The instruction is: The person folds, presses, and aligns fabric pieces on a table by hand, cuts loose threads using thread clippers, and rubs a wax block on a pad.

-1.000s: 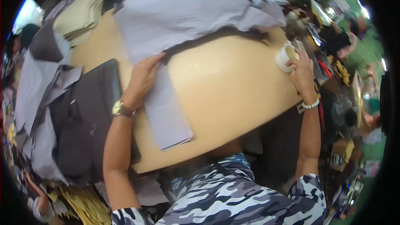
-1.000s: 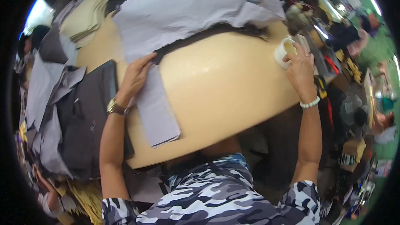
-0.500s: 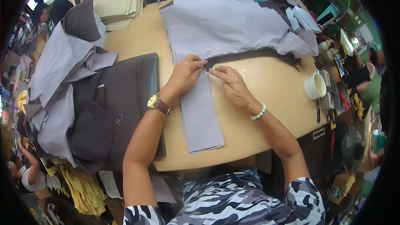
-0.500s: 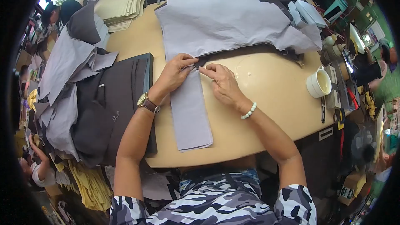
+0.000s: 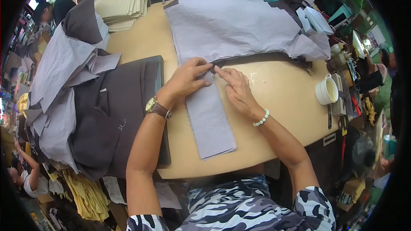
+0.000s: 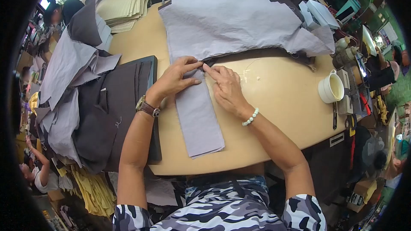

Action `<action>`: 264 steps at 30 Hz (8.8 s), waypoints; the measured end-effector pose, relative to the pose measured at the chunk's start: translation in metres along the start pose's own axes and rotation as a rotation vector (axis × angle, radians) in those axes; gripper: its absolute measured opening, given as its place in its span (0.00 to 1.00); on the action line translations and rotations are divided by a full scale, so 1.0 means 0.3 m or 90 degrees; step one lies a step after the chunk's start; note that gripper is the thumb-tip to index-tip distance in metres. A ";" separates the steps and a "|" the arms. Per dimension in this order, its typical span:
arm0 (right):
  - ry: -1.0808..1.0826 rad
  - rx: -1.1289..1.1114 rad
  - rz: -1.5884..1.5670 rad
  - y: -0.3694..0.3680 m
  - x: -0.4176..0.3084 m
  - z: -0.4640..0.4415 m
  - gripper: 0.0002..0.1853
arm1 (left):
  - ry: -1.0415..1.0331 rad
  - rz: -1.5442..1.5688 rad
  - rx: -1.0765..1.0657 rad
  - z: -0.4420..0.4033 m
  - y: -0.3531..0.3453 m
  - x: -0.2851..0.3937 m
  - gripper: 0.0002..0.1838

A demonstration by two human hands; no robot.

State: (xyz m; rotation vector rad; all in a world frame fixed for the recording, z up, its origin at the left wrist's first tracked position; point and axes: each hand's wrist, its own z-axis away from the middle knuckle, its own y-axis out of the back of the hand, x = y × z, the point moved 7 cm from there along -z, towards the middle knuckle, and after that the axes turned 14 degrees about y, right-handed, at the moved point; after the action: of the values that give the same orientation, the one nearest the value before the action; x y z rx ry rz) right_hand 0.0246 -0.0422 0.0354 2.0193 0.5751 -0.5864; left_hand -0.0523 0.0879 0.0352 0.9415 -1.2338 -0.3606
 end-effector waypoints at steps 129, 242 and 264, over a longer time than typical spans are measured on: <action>-0.479 -0.101 0.727 0.957 0.280 0.564 0.32 | 0.203 -0.087 0.288 0.063 0.081 -0.129 0.13; 0.193 -0.187 0.142 0.097 -0.377 0.381 0.17 | 0.193 0.176 -0.077 0.084 0.043 -0.016 0.24; -0.142 0.435 -0.047 0.401 -0.002 0.575 0.31 | 0.165 0.566 -0.014 -0.219 0.605 0.403 0.29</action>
State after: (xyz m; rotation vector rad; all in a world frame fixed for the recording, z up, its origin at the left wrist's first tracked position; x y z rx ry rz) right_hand 0.0664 -0.2483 0.0347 2.5176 0.3356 -1.1545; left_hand 0.0041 0.1381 0.2502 0.3332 -1.2748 0.4374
